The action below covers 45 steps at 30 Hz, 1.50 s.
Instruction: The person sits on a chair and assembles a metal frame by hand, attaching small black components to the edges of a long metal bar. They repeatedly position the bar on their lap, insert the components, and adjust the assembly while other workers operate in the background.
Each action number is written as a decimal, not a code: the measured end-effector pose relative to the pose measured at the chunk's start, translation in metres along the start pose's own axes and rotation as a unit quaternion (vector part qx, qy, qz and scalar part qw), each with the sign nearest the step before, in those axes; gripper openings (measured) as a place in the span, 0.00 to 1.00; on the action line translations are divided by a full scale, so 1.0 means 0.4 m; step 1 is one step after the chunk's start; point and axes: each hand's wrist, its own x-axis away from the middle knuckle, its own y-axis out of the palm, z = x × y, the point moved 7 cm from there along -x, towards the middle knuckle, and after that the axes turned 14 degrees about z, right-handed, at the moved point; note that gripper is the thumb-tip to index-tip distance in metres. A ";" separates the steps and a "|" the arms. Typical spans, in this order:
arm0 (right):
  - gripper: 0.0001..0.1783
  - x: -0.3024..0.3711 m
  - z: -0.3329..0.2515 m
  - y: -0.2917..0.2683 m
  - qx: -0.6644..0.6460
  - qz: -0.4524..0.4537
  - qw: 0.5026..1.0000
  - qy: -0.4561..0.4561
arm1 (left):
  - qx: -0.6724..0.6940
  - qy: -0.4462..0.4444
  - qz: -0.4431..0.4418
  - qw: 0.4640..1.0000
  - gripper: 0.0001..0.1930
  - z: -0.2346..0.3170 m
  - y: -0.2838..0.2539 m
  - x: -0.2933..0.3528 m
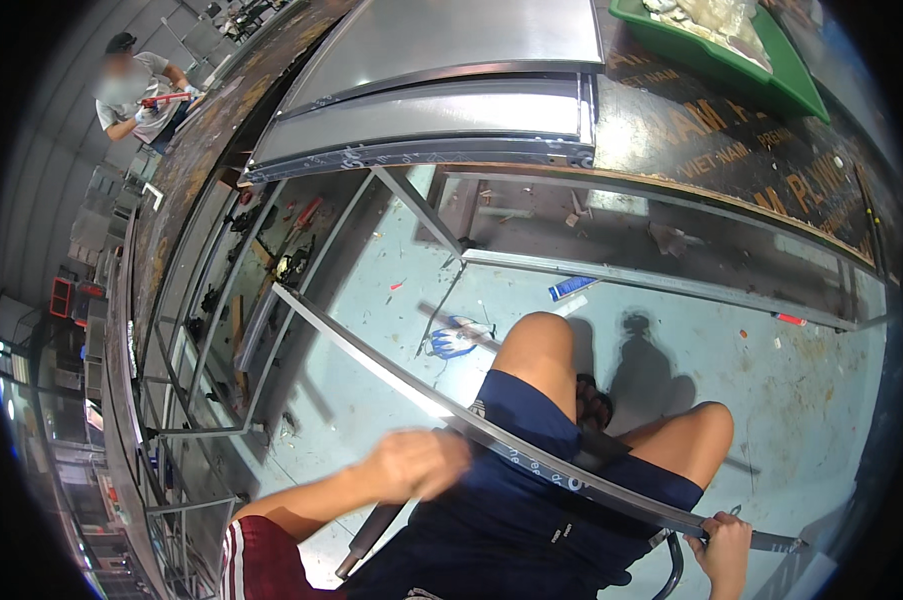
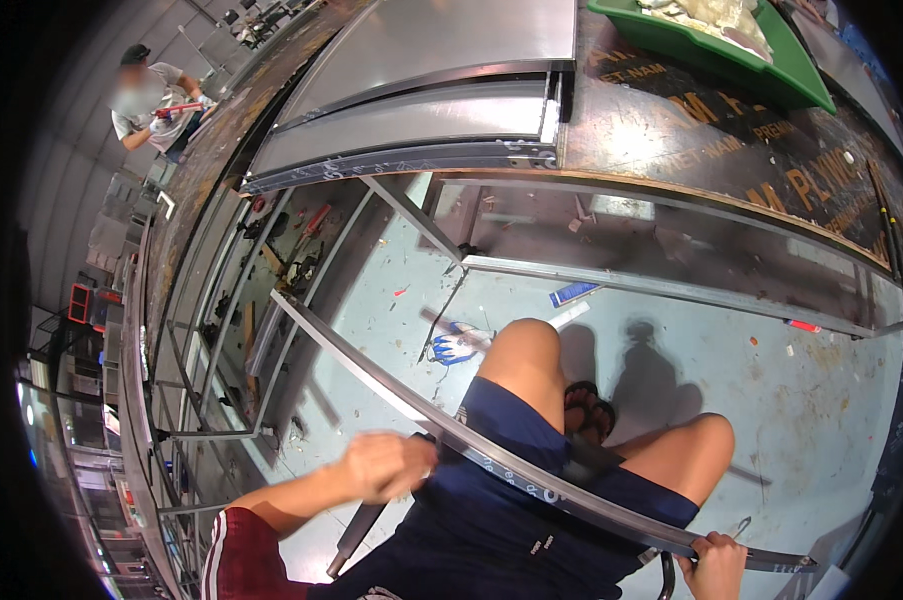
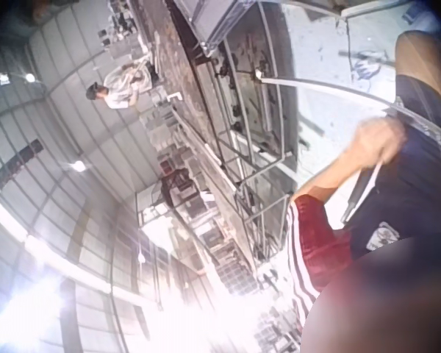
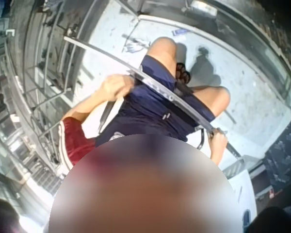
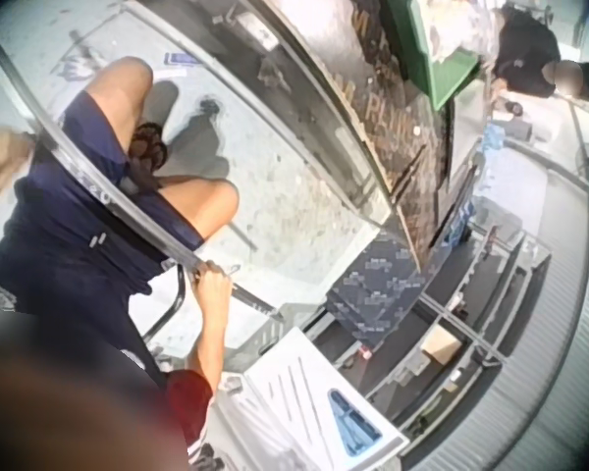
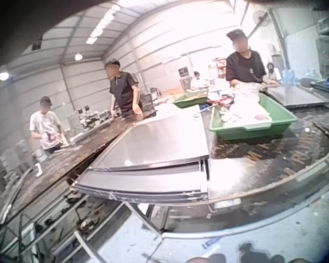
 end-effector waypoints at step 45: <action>0.22 0.762 0.686 -0.853 -0.347 0.587 0.610 0.403 | -0.065 -0.051 -0.303 0.950 0.43 0.161 0.540 -0.046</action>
